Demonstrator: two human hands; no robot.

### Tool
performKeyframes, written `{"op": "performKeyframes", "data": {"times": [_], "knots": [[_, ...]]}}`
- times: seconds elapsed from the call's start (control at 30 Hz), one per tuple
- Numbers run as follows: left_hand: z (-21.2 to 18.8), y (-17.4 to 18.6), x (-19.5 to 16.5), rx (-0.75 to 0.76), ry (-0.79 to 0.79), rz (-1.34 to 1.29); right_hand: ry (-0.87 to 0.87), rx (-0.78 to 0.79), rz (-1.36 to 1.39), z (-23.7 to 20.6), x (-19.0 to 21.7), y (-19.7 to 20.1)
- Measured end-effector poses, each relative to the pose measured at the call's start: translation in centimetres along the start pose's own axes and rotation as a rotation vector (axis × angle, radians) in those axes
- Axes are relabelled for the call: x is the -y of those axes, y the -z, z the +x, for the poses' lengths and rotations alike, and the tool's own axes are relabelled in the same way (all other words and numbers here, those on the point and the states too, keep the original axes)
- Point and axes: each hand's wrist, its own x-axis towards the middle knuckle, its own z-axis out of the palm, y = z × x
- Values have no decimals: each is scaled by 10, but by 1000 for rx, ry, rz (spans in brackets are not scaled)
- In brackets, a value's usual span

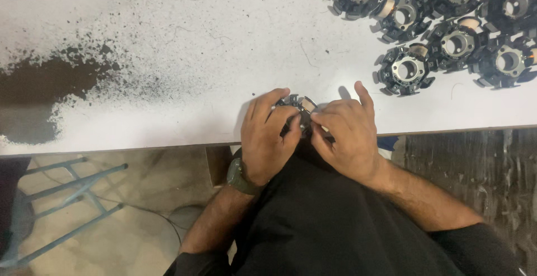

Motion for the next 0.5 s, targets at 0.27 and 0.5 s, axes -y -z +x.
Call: {"op": "performKeyframes", "data": {"times": [0.27, 0.5], "knots": [[-1, 2, -3, 48, 5, -54, -54, 74, 54, 9, 1, 7], [-2, -13, -1, 2, 72, 12, -60, 96, 45, 11, 1, 8]]}}
